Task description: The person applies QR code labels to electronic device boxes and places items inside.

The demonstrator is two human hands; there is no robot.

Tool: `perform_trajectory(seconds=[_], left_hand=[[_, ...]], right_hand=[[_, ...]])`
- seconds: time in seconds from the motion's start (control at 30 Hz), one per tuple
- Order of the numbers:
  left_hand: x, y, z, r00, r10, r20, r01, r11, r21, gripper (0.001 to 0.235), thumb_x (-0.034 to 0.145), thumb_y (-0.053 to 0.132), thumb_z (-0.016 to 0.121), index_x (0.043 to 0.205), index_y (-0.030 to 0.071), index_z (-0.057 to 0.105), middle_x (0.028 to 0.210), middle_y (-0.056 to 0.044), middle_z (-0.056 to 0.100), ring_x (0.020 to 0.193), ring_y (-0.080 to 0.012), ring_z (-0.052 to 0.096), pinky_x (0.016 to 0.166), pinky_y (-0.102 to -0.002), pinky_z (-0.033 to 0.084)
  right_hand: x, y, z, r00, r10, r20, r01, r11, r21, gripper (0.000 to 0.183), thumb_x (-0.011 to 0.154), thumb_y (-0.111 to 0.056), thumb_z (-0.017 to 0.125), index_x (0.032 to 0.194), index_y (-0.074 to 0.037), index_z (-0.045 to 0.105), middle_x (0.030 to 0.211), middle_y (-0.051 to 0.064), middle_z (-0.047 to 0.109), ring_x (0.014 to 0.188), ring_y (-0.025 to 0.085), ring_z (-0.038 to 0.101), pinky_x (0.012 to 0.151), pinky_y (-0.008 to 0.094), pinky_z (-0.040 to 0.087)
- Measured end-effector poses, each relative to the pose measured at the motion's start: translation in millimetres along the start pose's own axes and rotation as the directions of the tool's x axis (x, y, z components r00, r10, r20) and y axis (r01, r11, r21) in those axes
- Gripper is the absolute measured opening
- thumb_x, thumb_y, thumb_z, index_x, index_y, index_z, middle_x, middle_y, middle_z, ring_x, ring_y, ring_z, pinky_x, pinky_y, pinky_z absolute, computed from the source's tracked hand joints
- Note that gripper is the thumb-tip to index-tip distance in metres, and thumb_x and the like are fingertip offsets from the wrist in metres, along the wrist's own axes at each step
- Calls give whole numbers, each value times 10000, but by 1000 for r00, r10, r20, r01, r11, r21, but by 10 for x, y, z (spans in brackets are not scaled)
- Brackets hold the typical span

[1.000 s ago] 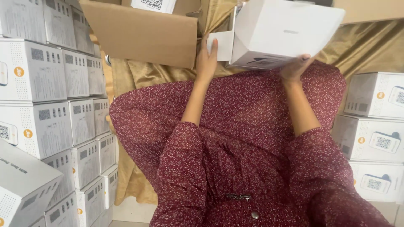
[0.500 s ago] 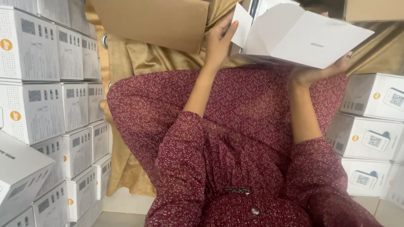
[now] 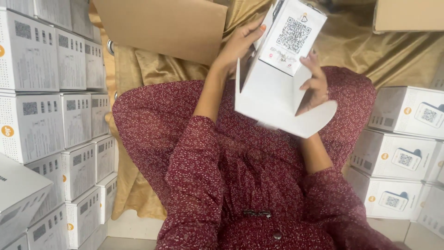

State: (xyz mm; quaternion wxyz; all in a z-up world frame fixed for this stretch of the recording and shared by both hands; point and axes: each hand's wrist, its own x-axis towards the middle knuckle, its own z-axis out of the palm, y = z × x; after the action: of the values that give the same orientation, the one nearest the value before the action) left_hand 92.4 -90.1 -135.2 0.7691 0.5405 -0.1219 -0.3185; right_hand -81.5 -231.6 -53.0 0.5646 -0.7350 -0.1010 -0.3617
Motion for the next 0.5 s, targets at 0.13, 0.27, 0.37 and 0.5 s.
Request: perform_trajectory(seconds=[0.13, 0.27, 0.37, 0.5], left_hand=[[-223, 317, 22, 998, 40, 48, -47, 987, 151, 572, 1002, 361, 694, 1494, 119, 532, 1271, -115, 740, 1130, -158, 672, 983, -341, 543], [-181, 206, 87, 989, -67, -134, 101, 958, 267, 544, 1028, 398, 600, 1495, 119, 587, 1197, -123, 761, 999, -149, 661, 845, -342, 544], [-172, 55, 134, 995, 101, 9, -100, 971, 215, 620, 1044, 439, 615, 1538, 99, 460, 1425, -143, 669, 1214, -193, 678, 1033, -332, 550], [-356, 229, 426, 1000, 6, -18, 11, 598, 801, 549, 1122, 343, 499, 1625, 161, 378, 1562, -248, 309, 1396, -406, 368, 1098, -490, 339]], right_hand=[[11, -546, -134, 978, -86, 187, 90, 996, -9, 826, 934, -808, 401, 1031, -11, 596, 1303, 266, 592, 1347, 341, 460, 1198, 591, 282], [130, -329, -699, 916, 228, 330, -365, 816, 449, 911, 978, -803, 311, 1143, 0, 709, 981, 19, 785, 905, 124, 795, 849, 357, 634], [518, -48, -709, 885, 396, 247, -306, 892, -333, 378, 1163, -338, 524, 1167, -39, 754, 1014, 95, 768, 886, 197, 749, 741, 335, 608], [1102, -42, -139, 877, 217, 428, -56, 932, -357, 457, 999, -71, 754, 1420, 20, 601, 1374, 187, 641, 945, 170, 670, 815, 307, 573]])
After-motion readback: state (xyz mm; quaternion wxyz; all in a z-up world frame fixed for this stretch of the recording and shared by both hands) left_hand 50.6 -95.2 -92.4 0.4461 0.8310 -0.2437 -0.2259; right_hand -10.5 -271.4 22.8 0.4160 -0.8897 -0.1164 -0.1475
